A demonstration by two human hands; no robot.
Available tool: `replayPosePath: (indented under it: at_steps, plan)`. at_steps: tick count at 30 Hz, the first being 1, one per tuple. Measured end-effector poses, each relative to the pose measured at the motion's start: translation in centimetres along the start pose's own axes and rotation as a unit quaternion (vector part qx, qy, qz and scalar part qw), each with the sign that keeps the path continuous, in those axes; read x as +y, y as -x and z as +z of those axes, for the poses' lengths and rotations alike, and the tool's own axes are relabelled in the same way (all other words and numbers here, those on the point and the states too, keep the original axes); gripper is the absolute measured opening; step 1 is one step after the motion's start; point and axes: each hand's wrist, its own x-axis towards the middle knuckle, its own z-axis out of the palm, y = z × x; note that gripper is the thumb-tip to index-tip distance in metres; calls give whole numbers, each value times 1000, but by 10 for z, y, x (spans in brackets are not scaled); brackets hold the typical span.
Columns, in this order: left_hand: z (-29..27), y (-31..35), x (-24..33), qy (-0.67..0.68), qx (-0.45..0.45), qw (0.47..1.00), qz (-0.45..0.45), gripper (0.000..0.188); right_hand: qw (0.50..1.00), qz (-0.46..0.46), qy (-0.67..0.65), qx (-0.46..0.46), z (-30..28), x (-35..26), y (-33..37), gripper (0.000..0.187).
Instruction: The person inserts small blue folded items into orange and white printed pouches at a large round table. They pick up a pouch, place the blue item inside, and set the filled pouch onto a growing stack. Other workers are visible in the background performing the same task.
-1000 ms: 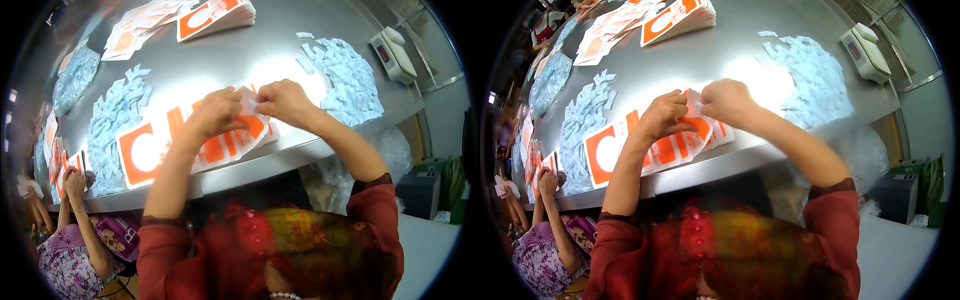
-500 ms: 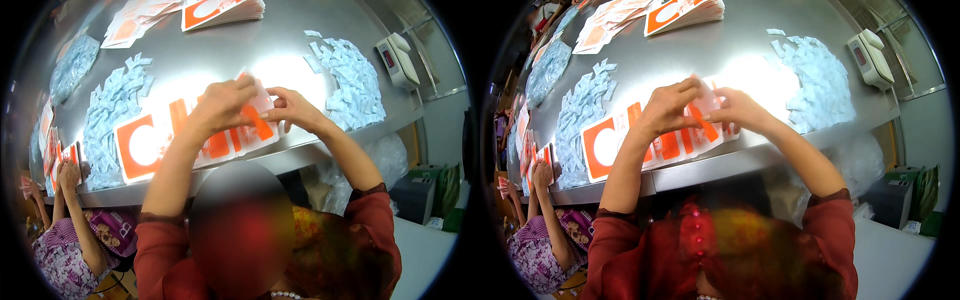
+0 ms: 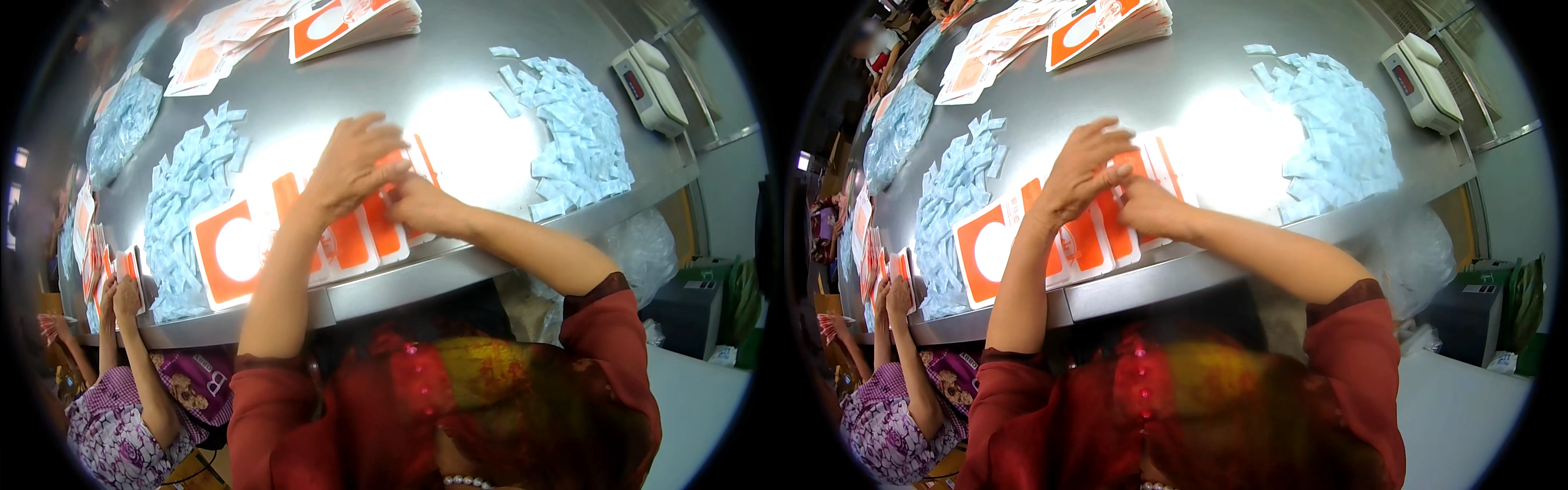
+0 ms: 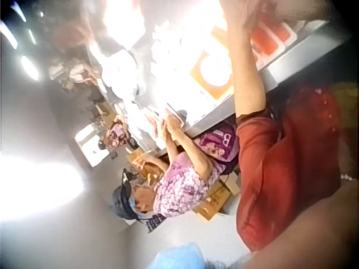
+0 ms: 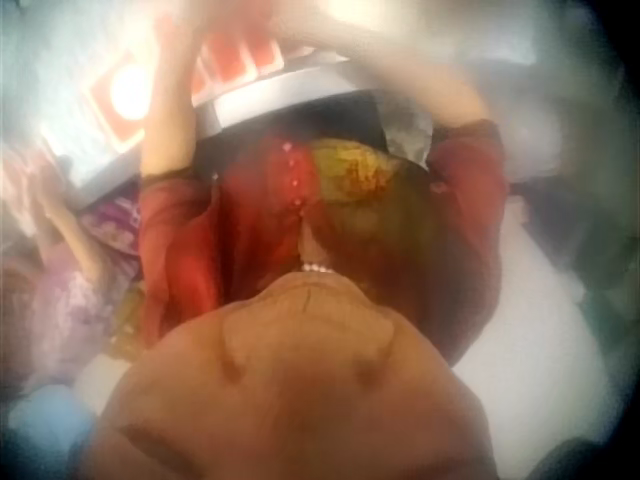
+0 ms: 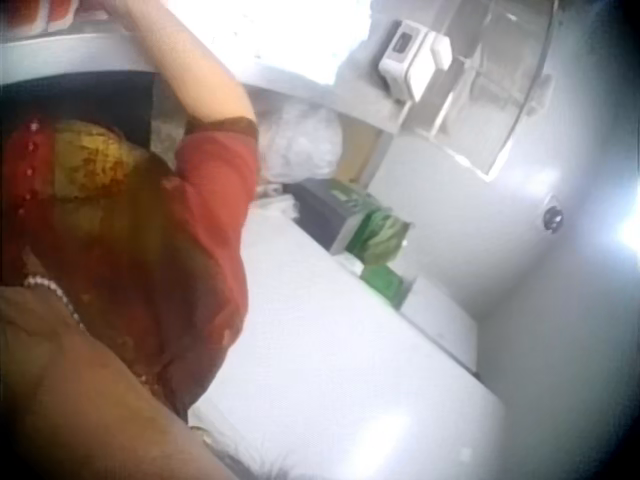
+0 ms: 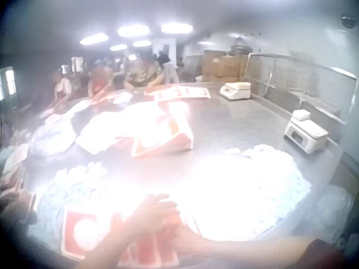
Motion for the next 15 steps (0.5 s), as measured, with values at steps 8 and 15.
replayPosePath:
  at_steps: [8, 15]
  plan:
    - [-7, -2, 0, -156, -146, 976, -33, 36, 988, 14, -13, 150, -69, 2, 6, 21]
    - [-7, 1, -4, -129, -87, 987, -50, 19, 990, 77, 38, 110, -51, 1, -7, 20]
